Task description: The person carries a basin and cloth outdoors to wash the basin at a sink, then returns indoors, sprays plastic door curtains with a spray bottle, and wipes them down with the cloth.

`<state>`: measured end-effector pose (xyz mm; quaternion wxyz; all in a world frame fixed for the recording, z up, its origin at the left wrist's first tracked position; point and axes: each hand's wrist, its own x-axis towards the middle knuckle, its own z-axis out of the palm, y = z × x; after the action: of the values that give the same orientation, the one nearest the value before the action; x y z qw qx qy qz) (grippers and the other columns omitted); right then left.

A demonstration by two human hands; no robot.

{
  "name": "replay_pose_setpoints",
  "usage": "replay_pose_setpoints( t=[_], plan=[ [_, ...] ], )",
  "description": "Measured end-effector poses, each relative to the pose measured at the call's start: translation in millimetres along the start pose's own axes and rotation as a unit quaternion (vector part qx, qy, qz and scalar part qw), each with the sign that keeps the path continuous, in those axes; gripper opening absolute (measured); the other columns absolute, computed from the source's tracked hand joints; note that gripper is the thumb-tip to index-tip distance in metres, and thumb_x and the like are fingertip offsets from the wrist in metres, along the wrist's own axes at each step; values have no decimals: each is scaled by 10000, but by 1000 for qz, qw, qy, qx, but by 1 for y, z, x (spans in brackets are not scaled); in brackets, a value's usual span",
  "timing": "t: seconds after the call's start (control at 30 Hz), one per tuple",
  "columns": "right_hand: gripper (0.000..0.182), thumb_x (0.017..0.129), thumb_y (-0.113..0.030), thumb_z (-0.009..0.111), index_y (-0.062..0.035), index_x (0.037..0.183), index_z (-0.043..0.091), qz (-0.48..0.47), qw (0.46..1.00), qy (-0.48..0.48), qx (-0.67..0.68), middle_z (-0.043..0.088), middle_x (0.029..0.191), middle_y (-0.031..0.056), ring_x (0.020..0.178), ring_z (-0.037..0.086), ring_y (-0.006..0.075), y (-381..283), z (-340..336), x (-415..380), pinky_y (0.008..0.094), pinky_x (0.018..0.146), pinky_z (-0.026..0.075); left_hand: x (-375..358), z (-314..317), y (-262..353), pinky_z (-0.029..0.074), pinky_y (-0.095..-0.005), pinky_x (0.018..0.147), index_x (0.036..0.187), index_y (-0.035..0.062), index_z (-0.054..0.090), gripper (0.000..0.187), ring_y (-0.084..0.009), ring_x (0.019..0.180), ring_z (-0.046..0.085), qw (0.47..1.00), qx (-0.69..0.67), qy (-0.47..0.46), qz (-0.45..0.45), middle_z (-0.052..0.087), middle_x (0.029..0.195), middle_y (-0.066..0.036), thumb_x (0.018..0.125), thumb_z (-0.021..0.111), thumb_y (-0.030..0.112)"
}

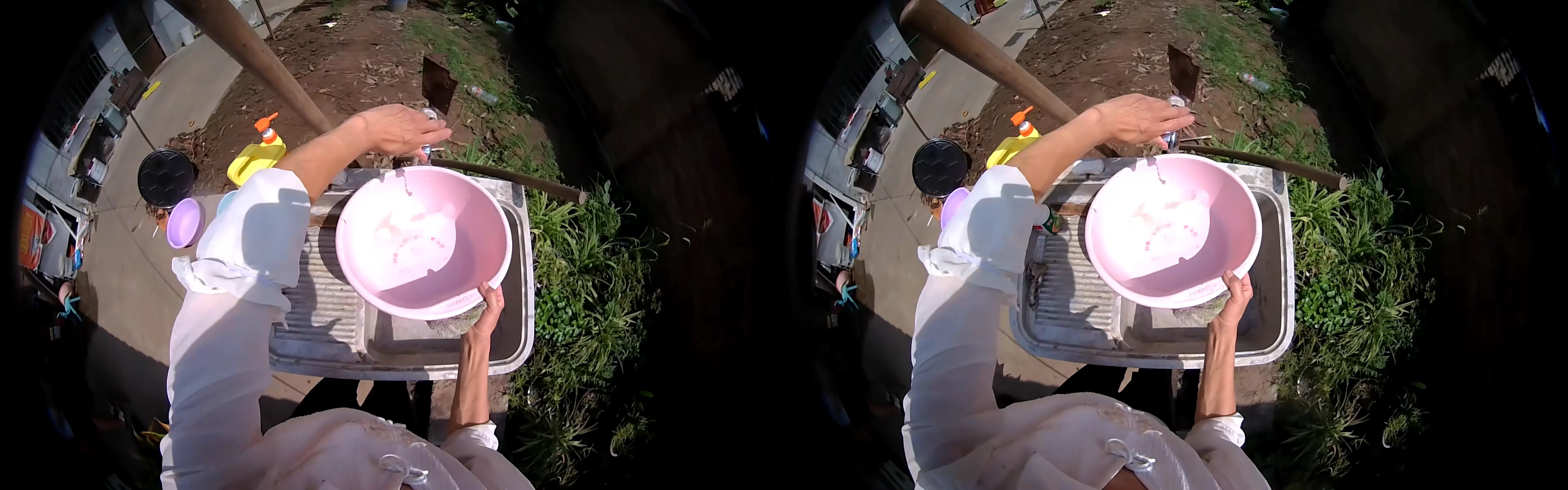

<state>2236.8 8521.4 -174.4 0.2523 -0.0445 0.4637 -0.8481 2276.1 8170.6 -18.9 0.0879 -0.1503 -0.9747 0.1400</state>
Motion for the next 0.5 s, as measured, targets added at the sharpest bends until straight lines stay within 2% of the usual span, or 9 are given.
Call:
replay_pose_setpoints(
  t=[0.03,0.07,0.13,0.17,0.23,0.27,0.33,0.37,0.5],
  plan=[
    [218,787,-66,555,24,978,609,0,1000,2,-6,632,831,43,730,572,86,-1,2,4,212,694,435,1,-3,0,486,-364,813,1224,-29,419,608,-305,998,552,999,24,46,13,508,1129,-183,872,443,467],
    [219,788,-68,555,24,980,609,1,1000,2,-12,633,832,43,728,572,87,-1,5,7,210,694,434,4,-7,0,486,-364,813,1224,-29,419,608,-305,998,552,999,25,45,12,508,1129,-183,872,443,467],
    [228,791,-76,556,22,991,605,9,1000,-13,-3,631,842,42,744,575,93,3,4,13,215,702,434,14,-11,5,497,-354,707,1067,-60,497,558,-282,842,598,996,56,-73,-1,552,969,-180,872,446,461],
    [240,792,-81,559,22,1005,598,20,1000,-12,15,629,861,47,761,577,103,4,4,14,224,711,437,18,-9,8,497,-354,707,1067,-60,497,558,-282,842,598,996,55,-75,-4,552,969,-180,872,446,461],
    [252,794,-86,562,23,1019,591,32,999,-15,32,627,880,53,777,579,112,2,8,16,234,719,440,26,-5,14,486,-347,598,847,-47,543,509,-265,684,606,998,56,-3,-2,575,788,-154,881,446,451],
    [262,795,-91,564,23,1031,583,38,998,-1,46,623,899,58,797,580,123,0,12,15,244,732,441,29,-3,18,486,-347,598,847,-47,543,509,-265,684,606,998,56,-4,-3,575,788,-154,881,446,451],
    [273,797,-95,566,23,1042,576,45,997,13,60,620,918,64,817,581,134,0,12,15,254,745,443,34,1,24,478,-349,544,728,-10,542,493,-264,637,610,996,70,13,-57,570,681,-142,895,439,443],
    [277,799,-96,566,24,1048,574,45,997,17,56,618,928,69,831,580,140,3,9,17,260,757,443,35,2,25,471,-363,508,718,-1,554,485,-265,596,606,995,68,38,-57,569,647,-138,905,432,429],
    [284,804,-93,560,29,1061,570,53,997,3,58,617,938,72,864,579,147,0,9,14,274,785,441,37,0,33,474,-375,515,724,-8,567,526,-263,619,612,992,60,-4,-110,579,679,-145,887,440,475]
  ],
)
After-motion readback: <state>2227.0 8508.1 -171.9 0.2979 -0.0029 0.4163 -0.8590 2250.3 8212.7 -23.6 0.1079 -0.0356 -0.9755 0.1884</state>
